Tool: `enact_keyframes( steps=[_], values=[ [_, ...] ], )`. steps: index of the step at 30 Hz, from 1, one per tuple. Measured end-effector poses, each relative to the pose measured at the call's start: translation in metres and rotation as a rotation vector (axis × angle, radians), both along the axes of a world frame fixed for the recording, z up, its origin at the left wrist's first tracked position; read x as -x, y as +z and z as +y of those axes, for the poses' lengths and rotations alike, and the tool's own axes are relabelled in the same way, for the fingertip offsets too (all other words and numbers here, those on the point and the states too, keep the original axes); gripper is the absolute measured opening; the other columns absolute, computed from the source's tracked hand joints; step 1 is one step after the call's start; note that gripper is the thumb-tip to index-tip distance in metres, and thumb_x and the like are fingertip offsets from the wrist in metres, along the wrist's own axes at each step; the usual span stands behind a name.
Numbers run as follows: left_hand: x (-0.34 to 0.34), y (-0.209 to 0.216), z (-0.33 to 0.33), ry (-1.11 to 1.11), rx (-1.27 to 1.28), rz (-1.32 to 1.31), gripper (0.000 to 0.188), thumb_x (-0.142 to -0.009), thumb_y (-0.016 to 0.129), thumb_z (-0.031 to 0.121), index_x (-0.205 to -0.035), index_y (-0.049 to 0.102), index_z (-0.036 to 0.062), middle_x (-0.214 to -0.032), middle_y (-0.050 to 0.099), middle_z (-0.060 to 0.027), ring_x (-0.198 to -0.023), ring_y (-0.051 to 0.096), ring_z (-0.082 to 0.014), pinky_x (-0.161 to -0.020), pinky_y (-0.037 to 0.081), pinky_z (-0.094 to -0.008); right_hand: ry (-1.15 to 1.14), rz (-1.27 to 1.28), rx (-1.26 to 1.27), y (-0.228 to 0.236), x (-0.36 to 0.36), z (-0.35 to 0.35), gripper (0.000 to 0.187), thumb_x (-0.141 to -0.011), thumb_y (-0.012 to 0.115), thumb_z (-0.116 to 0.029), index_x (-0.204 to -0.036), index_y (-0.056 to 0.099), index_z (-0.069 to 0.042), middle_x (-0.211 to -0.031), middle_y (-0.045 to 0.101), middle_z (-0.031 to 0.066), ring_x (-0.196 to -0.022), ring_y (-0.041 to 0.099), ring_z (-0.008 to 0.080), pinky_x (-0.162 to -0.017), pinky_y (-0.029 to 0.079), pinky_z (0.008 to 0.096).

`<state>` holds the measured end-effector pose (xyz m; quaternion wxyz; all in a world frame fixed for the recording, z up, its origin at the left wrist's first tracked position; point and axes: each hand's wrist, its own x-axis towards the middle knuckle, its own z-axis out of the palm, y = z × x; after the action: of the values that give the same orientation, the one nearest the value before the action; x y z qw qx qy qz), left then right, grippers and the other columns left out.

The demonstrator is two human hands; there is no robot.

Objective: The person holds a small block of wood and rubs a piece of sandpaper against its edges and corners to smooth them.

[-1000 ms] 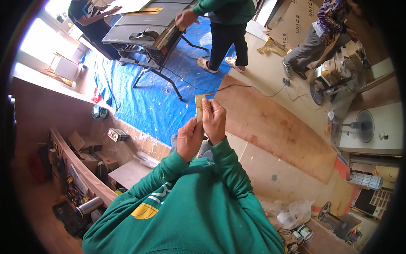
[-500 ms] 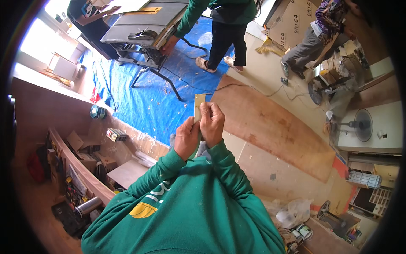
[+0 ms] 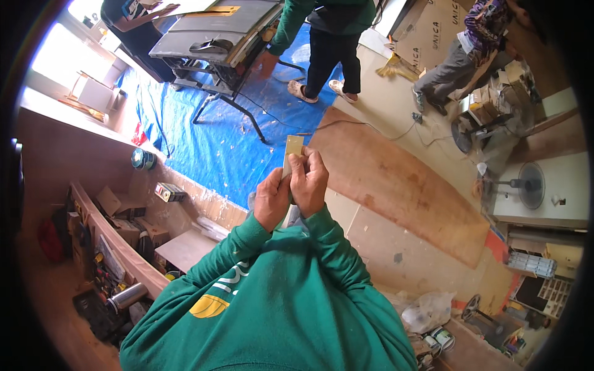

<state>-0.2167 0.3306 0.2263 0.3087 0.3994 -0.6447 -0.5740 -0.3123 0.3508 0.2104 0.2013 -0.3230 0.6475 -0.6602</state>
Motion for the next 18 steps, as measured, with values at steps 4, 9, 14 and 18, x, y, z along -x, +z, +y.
enact_keyframes(
  steps=[4,9,14,18],
  values=[
    [0.002,-0.009,0.007,0.03,0.229,-0.067,0.016,-0.092,0.054,0.009,-0.08,0.05,-0.0003,-0.064,0.055,-0.0121,-0.058,0.056,-0.0139,-0.052,0.043,-0.0323,-0.082,0.097,0.011,-0.009,0.01,-0.011,0.021,-0.095,0.056,-0.016,-0.084,0.058,0.002,-0.067,0.055,0.0026,-0.06,0.048,0.0071,-0.053,0.041,0.0259],
    [-0.001,-0.01,0.005,-0.038,-0.121,0.104,0.011,-0.094,0.052,0.009,-0.088,0.054,-0.0004,-0.066,0.059,-0.0083,-0.054,0.059,-0.0129,-0.048,0.047,-0.0292,0.092,-0.017,-0.129,-0.008,0.025,-0.014,0.036,-0.096,0.054,-0.025,-0.074,0.057,0.004,-0.055,0.048,0.0072,-0.053,0.042,0.0111,-0.049,0.037,0.0316],
    [-0.006,-0.009,-0.004,-0.009,-0.263,0.188,0.012,-0.094,0.051,0.01,-0.098,0.057,-0.0008,-0.066,0.06,-0.0069,-0.055,0.059,-0.012,-0.048,0.046,-0.0285,0.223,-0.206,0.048,0.016,0.001,0.004,0.024,-0.095,0.058,-0.02,-0.104,0.061,0.002,-0.073,0.056,0.0006,-0.065,0.048,0.0054,-0.057,0.042,0.0225],
    [-0.004,-0.007,0.002,-0.017,0.092,0.05,0.011,-0.093,0.052,0.009,-0.096,0.058,-0.0004,-0.066,0.059,-0.009,-0.054,0.058,-0.0125,-0.049,0.047,-0.0299,0.068,-0.01,0.033,0.008,-0.003,0.005,0.028,-0.092,0.061,-0.013,-0.113,0.057,0.005,-0.079,0.06,0.0016,-0.069,0.05,0.0049,-0.06,0.043,0.0213]
  ],
)
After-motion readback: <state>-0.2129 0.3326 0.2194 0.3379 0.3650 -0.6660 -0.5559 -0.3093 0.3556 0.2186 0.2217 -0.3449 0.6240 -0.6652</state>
